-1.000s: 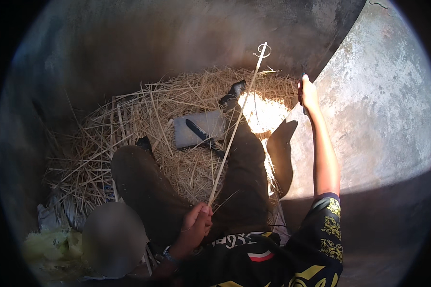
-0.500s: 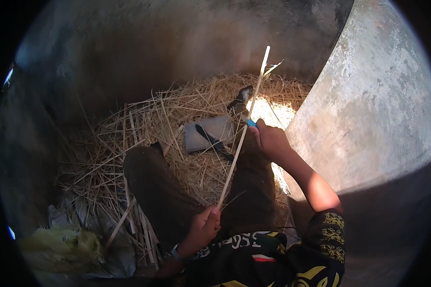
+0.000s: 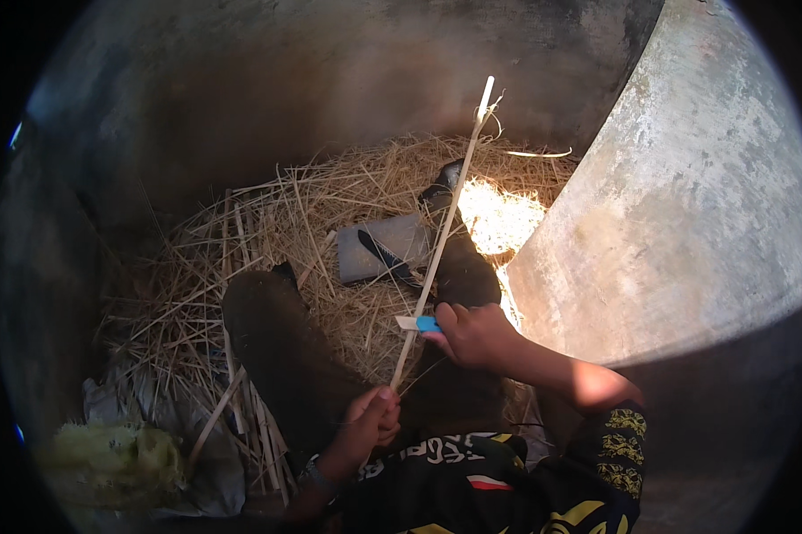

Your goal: The person sits on a straw-covered floor and uses a knife to peel the outer layer off a long bamboo stick. The person holds the stick with one hand and scrapes the surface with the knife in the other hand, creating thin strips of bamboo peel.

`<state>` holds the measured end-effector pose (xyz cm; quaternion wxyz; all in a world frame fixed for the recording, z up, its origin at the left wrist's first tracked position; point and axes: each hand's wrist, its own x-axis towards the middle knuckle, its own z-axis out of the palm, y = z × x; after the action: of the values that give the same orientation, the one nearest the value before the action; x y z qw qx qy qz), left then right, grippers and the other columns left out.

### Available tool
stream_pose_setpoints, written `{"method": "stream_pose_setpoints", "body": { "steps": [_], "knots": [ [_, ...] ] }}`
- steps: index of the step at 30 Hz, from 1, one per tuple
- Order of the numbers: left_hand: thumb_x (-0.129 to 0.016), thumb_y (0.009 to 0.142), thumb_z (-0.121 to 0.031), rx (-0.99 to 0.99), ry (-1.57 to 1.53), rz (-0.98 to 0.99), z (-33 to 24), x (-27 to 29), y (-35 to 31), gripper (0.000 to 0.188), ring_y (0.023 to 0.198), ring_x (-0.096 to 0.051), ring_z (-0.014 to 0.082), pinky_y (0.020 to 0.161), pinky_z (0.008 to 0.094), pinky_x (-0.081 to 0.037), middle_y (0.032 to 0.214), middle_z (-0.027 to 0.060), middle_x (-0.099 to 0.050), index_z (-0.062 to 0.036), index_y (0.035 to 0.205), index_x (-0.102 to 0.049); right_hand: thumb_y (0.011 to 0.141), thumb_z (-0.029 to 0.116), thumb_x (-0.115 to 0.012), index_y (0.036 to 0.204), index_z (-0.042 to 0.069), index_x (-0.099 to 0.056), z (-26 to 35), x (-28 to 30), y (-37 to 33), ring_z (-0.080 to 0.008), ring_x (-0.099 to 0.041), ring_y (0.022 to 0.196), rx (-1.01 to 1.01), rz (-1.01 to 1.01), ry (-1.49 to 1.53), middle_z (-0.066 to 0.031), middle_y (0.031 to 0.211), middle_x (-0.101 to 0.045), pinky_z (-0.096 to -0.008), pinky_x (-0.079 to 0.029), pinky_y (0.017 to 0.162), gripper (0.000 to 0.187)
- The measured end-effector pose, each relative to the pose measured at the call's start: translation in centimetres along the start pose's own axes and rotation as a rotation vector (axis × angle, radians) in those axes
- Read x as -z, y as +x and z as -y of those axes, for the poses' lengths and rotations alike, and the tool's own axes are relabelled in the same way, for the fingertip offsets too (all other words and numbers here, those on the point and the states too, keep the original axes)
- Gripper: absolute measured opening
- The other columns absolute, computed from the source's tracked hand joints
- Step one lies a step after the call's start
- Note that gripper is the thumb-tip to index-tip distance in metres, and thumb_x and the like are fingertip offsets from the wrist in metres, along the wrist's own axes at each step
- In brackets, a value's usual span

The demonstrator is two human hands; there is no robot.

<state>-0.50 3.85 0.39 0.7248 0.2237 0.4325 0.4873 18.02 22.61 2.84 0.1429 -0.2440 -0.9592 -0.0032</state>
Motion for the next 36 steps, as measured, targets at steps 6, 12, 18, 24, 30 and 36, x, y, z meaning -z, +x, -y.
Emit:
{"method": "stream_pose_setpoints", "body": {
  "steps": [6,12,18,24,30,36],
  "knots": [
    [-0.039,0.109,-0.04,0.058,-0.063,0.037,-0.8,-0.1,-0.6,0.033,0.048,-0.023,0.0037,0.043,0.022,-0.019,0.061,-0.0071,-0.026,-0.0156,0.086,-0.041,0.094,0.045,-0.062,0.085,0.004,-0.051,-1.0,-0.4,1.1,-0.0293,-0.059,0.047,0.095,-0.195,0.019,-0.0103,0.062,-0.056,-0.0414,-0.046,0.041,0.043],
    [-0.037,0.11,-0.038,0.082,-0.127,0.101,-0.2,0.1,-1.2,0.033,0.046,-0.022,0.0039,0.042,0.0229,-0.019,0.06,-0.0066,-0.026,-0.0151,0.086,-0.04,0.104,0.042,-0.046,0.086,0.004,-0.054,-8.8,3.5,8.3,-0.0386,-0.065,0.056,-0.408,-0.409,-0.072,-0.0184,0.064,-0.063,-0.0474,-0.049,0.047,0.042],
    [-0.037,0.11,-0.032,0.097,-0.158,0.147,0.1,0.8,0.1,0.031,0.046,-0.024,0.0049,0.041,0.0233,-0.021,0.06,-0.0061,-0.029,-0.0126,0.086,-0.042,0.105,0.034,-0.042,0.096,0.003,-0.053,-12.7,5.4,8.5,-0.0441,-0.065,0.061,-0.396,-0.557,-0.008,-0.0191,0.062,-0.063,-0.0535,-0.05,0.055,0.033],
    [-0.039,0.109,-0.028,0.142,-0.487,0.144,-0.2,2.3,0.7,0.025,0.048,-0.026,0.0049,0.042,0.0223,-0.023,0.065,-0.0047,-0.034,-0.0109,0.092,-0.045,0.103,0.039,-0.045,0.092,0.003,-0.053,-2.5,0.6,3.2,-0.0412,-0.062,0.057,-0.057,0.091,0.152,-0.0165,0.061,-0.061,-0.0509,-0.049,0.055,0.039],
    [-0.041,0.109,-0.033,-0.032,0.054,-0.126,0.5,-0.3,0.0,0.027,0.05,-0.03,0.0039,0.044,0.0215,-0.026,0.067,-0.0047,-0.035,-0.0109,0.093,-0.044,0.103,0.039,-0.046,0.091,0.002,-0.054,-0.5,0.1,1.5,-0.0391,-0.062,0.052,0.051,0.206,0.154,-0.0153,0.058,-0.061,-0.0478,-0.049,0.05,0.04],
    [-0.043,0.109,-0.035,-0.227,0.383,-0.202,2.9,0.4,0.8,0.03,0.051,-0.037,0.003,0.045,0.0213,-0.03,0.067,-0.0036,-0.041,-0.0102,0.092,-0.046,0.104,0.041,-0.043,0.09,0.001,-0.053,-5.2,-1.7,4.7,-0.039,-0.063,0.055,-0.24,0.043,0.024,-0.0165,0.059,-0.062,-0.0494,-0.049,0.052,0.044]
  ]
}}
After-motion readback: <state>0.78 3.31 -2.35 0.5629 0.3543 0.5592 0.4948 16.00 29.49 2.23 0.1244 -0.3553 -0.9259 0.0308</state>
